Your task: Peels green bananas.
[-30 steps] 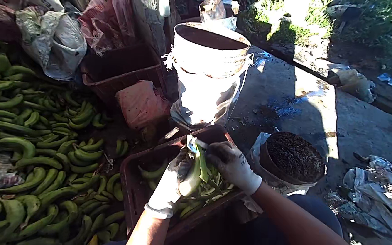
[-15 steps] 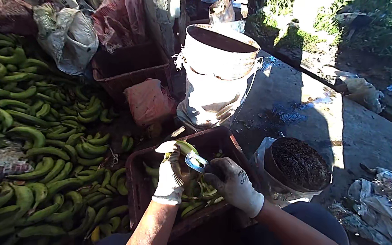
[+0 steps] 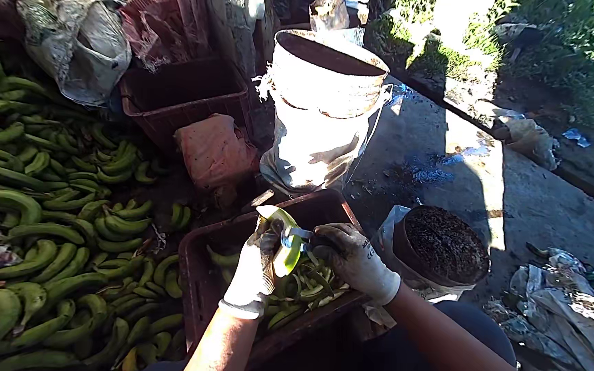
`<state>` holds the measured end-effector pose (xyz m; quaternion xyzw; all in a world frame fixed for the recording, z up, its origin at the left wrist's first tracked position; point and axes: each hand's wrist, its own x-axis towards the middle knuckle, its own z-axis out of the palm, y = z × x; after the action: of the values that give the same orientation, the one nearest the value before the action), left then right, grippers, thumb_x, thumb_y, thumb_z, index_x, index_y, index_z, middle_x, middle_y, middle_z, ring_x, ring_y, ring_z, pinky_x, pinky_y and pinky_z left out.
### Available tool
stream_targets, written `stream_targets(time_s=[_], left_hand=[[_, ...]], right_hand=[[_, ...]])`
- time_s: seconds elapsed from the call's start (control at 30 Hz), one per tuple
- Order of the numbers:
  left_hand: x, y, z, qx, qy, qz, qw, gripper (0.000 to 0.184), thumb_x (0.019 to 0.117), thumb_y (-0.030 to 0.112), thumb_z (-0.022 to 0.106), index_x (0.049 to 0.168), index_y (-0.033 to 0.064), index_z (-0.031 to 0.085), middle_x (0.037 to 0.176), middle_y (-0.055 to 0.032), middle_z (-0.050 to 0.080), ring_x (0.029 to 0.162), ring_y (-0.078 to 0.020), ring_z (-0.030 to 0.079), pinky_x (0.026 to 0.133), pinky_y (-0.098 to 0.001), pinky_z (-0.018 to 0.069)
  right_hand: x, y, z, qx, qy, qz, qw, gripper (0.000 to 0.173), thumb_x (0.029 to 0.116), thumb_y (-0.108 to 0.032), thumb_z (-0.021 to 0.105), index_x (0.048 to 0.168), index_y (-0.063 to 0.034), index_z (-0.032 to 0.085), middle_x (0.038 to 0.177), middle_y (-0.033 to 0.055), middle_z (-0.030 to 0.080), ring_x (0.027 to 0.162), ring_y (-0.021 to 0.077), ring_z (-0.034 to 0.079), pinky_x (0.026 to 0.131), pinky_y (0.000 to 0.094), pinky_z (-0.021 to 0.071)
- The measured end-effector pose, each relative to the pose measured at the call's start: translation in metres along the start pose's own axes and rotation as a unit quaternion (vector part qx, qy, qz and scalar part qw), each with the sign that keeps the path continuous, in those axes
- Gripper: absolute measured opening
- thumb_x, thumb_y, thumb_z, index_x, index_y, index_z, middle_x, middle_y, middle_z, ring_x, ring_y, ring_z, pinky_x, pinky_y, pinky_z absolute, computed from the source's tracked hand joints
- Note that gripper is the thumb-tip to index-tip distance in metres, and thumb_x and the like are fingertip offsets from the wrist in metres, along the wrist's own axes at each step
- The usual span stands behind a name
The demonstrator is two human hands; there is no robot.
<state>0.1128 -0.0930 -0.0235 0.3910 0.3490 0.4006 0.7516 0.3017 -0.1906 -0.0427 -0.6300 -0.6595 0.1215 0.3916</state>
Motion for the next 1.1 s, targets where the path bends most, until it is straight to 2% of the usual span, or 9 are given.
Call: stream_targets(time_s=[0.1, 0.23, 0.37, 0.53, 0.7, 0.77, 0.87, 1.0, 1.1], left_hand=[[-0.003, -0.006, -0.003, 0.046, -0.062, 0.013, 0.997, 0.031, 0.1075, 0.016, 0.044, 0.133, 0.003, 0.056, 0.106, -0.0085, 0.069, 0.093, -0.0132, 0.068, 0.083, -0.0299, 0.0591], [-0.007, -0.001, -0.003, 0.101, -0.211, -0.07, 0.97, 0.043, 0.1045, 0.02, 0.049, 0.146, 0.0083, 0.049, 0.119, -0.0039, 0.068, 0.104, -0.0084, 0.067, 0.093, -0.0266, 0.056], [0.002, -0.014, 0.001, 0.093, -0.196, -0.11, 0.97, 0.039, 0.1065, 0.023, 0.046, 0.143, 0.0089, 0.052, 0.117, -0.005, 0.069, 0.103, -0.0106, 0.067, 0.09, -0.0282, 0.0573], [0.004, -0.014, -0.002, 0.025, -0.256, -0.134, 0.957, 0.039, 0.1069, 0.024, 0.042, 0.143, 0.01, 0.051, 0.113, -0.0104, 0.069, 0.094, -0.0172, 0.069, 0.08, -0.0334, 0.0603], [-0.004, -0.008, 0.014, 0.16, -0.16, -0.125, 0.966, 0.056, 0.1029, 0.03, 0.055, 0.154, 0.0136, 0.039, 0.121, -0.0079, 0.068, 0.1, -0.0168, 0.07, 0.082, -0.0342, 0.0617], [0.001, -0.02, 0.01, 0.102, -0.095, -0.072, 0.988, 0.049, 0.103, 0.025, 0.058, 0.147, 0.0072, 0.045, 0.115, -0.0101, 0.068, 0.098, -0.017, 0.069, 0.084, -0.0347, 0.0605], [0.012, -0.032, -0.001, -0.077, -0.007, -0.056, 0.995, 0.034, 0.1088, 0.02, 0.045, 0.136, 0.001, 0.051, 0.113, -0.0183, 0.068, 0.099, -0.0266, 0.07, 0.085, -0.0431, 0.0603], [0.018, -0.018, -0.001, -0.221, 0.086, -0.089, 0.967, 0.033, 0.1104, 0.029, 0.036, 0.126, 0.0076, 0.055, 0.106, -0.0121, 0.067, 0.096, -0.0223, 0.069, 0.081, -0.0415, 0.0593], [0.014, -0.005, 0.001, -0.285, 0.086, -0.106, 0.949, 0.04, 0.1103, 0.036, 0.032, 0.125, 0.0053, 0.054, 0.105, -0.0177, 0.068, 0.094, -0.0296, 0.071, 0.078, -0.0457, 0.0613]], right_hand=[[0.008, 0.009, -0.012, 0.014, -0.021, 0.043, 0.999, 0.043, 0.102, -0.047, 0.059, 0.129, -0.0162, 0.072, 0.123, 0.0028, 0.071, 0.116, 0.0164, 0.064, 0.102, 0.0381, 0.0515], [0.022, 0.031, -0.025, 0.053, -0.105, 0.103, 0.988, 0.042, 0.106, -0.047, 0.05, 0.128, -0.0182, 0.072, 0.123, -0.0011, 0.072, 0.117, 0.0091, 0.065, 0.105, 0.0377, 0.0518], [0.029, 0.044, -0.024, 0.035, -0.185, 0.207, 0.96, 0.046, 0.1058, -0.057, 0.042, 0.121, -0.0283, 0.074, 0.11, -0.0065, 0.075, 0.106, 0.0074, 0.068, 0.099, 0.0441, 0.0526], [0.029, 0.048, -0.029, 0.025, -0.189, 0.221, 0.956, 0.046, 0.0988, -0.065, 0.052, 0.118, -0.029, 0.074, 0.104, -0.0062, 0.075, 0.099, 0.0082, 0.069, 0.094, 0.0447, 0.055], [0.025, 0.072, -0.044, -0.074, -0.099, 0.342, 0.931, 0.052, 0.098, -0.067, 0.05, 0.126, -0.0276, 0.068, 0.105, 0.005, 0.073, 0.101, 0.025, 0.069, 0.092, 0.0595, 0.0517], [0.024, 0.055, -0.05, -0.065, -0.02, 0.315, 0.947, 0.054, 0.0956, -0.068, 0.054, 0.128, -0.0272, 0.067, 0.106, 0.0026, 0.073, 0.099, 0.0217, 0.069, 0.09, 0.0559, 0.0539], [0.013, 0.024, -0.035, -0.039, 0.047, 0.209, 0.976, 0.053, 0.0947, -0.061, 0.062, 0.129, -0.0214, 0.068, 0.116, 0.0022, 0.071, 0.109, 0.0173, 0.067, 0.097, 0.0479, 0.0557], [-0.01, 0.0, -0.002, -0.045, 0.041, 0.077, 0.995, 0.052, 0.093, -0.055, 0.068, 0.127, -0.0157, 0.071, 0.118, 0.0058, 0.072, 0.111, 0.0205, 0.066, 0.097, 0.0431, 0.0552], [-0.014, -0.006, 0.015, -0.058, 0.025, 0.025, 0.998, 0.048, 0.0926, -0.053, 0.07, 0.125, -0.0175, 0.072, 0.118, 0.0077, 0.07, 0.111, 0.0228, 0.066, 0.095, 0.0435, 0.0557]])
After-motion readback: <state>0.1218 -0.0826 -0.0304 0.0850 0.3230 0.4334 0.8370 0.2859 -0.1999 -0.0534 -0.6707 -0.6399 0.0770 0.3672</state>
